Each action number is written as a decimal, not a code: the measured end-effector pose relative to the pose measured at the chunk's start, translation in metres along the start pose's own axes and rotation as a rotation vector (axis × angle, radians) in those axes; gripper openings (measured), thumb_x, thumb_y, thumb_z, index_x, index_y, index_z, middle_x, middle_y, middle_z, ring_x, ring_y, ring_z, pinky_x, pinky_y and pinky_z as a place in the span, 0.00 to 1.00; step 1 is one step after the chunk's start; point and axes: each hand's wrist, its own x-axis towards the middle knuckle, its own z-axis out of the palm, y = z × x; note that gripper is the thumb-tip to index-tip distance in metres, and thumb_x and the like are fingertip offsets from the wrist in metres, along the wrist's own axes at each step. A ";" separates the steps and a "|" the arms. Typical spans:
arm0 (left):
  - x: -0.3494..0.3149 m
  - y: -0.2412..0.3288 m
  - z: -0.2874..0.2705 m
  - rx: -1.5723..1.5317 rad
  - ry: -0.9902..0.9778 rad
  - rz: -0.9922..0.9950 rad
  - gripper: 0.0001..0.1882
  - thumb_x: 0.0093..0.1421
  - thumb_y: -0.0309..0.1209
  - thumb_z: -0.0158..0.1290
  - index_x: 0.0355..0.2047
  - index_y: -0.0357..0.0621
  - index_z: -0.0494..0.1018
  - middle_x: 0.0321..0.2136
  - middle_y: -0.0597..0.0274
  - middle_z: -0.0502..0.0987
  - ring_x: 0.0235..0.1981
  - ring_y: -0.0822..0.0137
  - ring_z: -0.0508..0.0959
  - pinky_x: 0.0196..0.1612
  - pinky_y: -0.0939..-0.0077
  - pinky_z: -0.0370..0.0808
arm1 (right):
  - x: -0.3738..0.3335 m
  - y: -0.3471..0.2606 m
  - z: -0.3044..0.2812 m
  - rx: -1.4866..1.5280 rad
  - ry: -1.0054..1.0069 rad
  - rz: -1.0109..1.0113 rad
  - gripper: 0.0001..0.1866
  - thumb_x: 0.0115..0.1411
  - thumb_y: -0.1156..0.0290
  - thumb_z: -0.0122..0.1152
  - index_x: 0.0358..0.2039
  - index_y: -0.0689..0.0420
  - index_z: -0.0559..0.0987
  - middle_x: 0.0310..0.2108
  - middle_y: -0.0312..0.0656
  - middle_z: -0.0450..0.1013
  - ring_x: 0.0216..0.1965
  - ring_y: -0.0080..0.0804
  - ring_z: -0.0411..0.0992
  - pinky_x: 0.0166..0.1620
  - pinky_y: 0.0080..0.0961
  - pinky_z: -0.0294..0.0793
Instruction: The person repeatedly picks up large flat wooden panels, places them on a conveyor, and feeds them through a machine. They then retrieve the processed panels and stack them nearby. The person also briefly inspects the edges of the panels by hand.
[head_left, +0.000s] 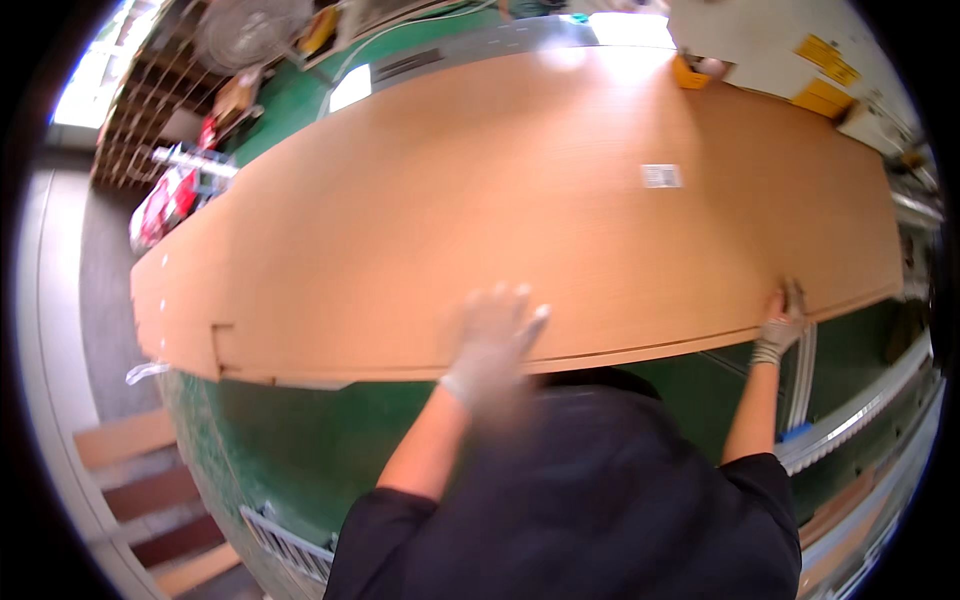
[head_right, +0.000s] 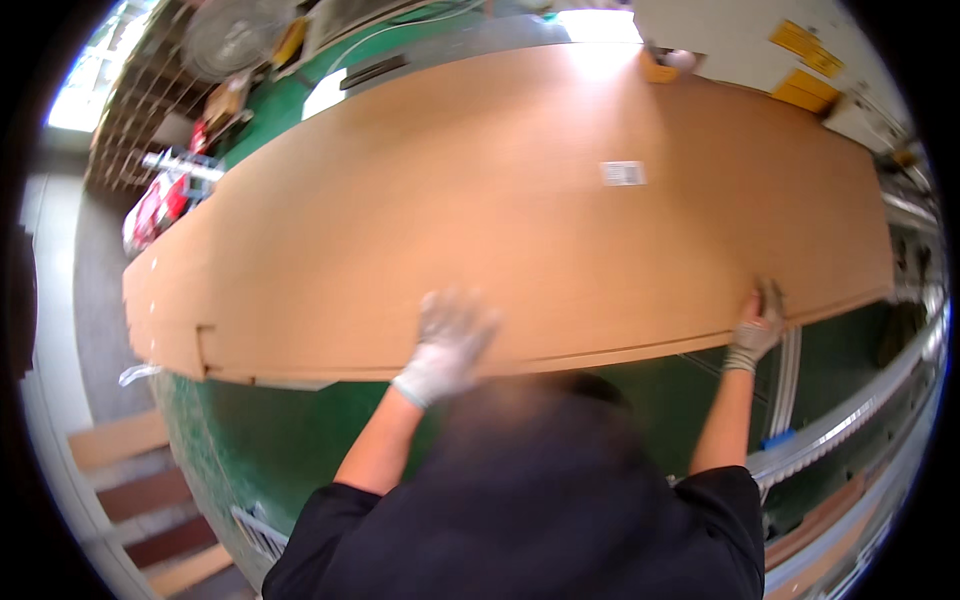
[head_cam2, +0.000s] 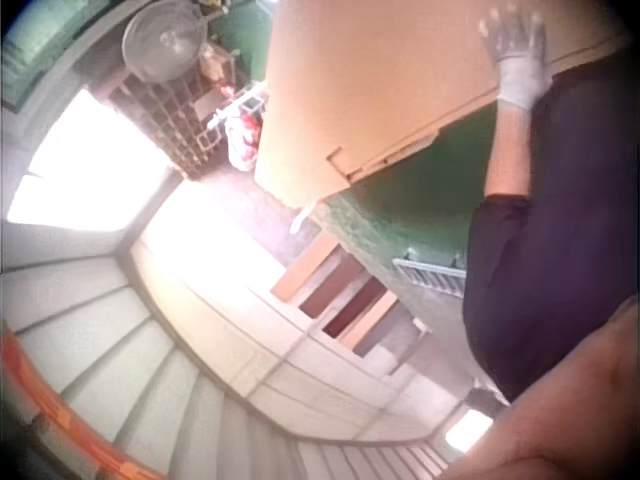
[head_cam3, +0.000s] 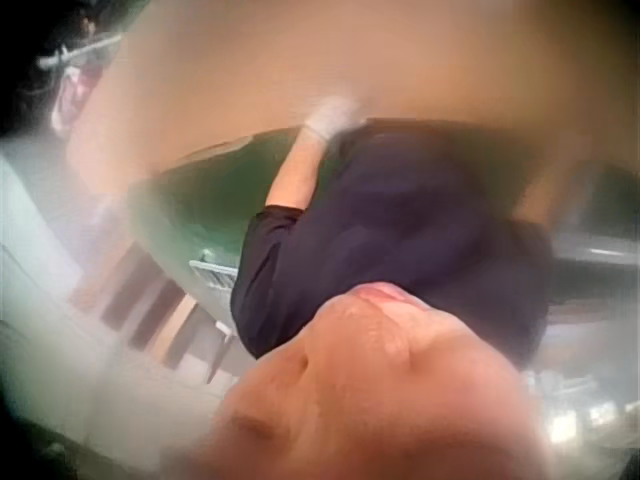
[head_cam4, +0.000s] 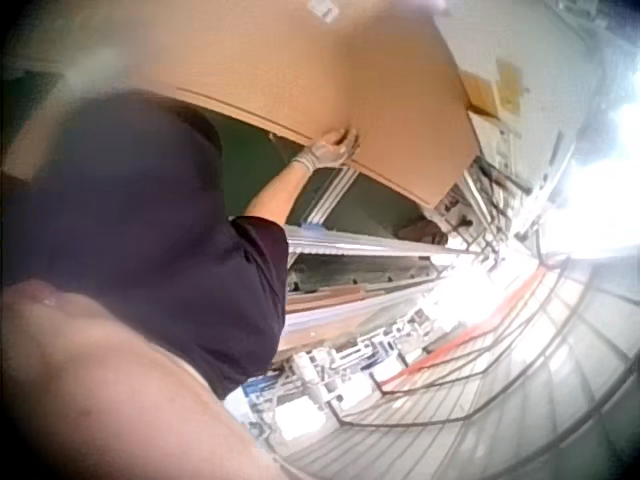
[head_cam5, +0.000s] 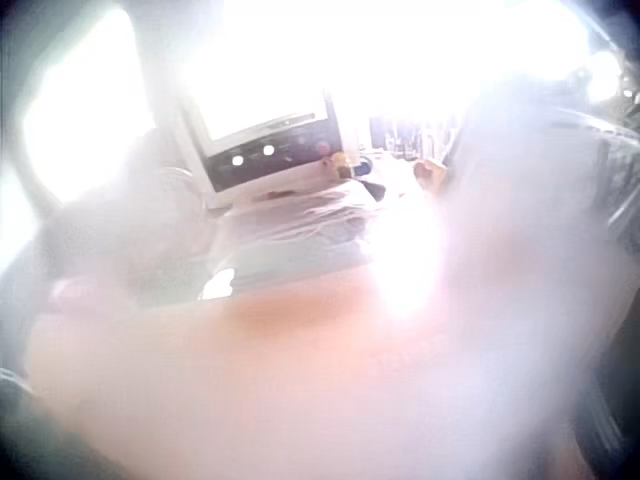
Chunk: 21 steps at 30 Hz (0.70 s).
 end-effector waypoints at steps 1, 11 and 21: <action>0.010 0.005 0.005 0.020 0.051 0.051 0.47 0.44 0.38 0.63 0.66 0.53 0.58 0.70 0.47 0.47 0.71 0.40 0.41 0.69 0.39 0.36 | 0.009 0.017 0.000 -0.067 -0.001 -0.018 0.15 0.61 0.69 0.58 0.48 0.58 0.80 0.50 0.50 0.75 0.55 0.47 0.71 0.60 0.39 0.65; -0.099 -0.082 -0.008 0.198 -0.139 -0.456 0.50 0.49 0.49 0.60 0.69 0.51 0.50 0.70 0.47 0.42 0.71 0.41 0.38 0.69 0.45 0.36 | -0.071 -0.185 -0.024 -0.116 -0.309 -0.275 0.21 0.59 0.64 0.57 0.55 0.51 0.76 0.58 0.45 0.69 0.63 0.46 0.62 0.67 0.49 0.49; -0.040 -0.039 -0.011 0.143 -0.192 -0.242 0.62 0.35 0.55 0.68 0.69 0.57 0.50 0.70 0.40 0.36 0.70 0.34 0.29 0.67 0.34 0.27 | -0.036 -0.112 -0.015 -0.091 -0.145 -0.176 0.18 0.60 0.67 0.56 0.51 0.56 0.79 0.55 0.47 0.73 0.59 0.48 0.67 0.64 0.45 0.59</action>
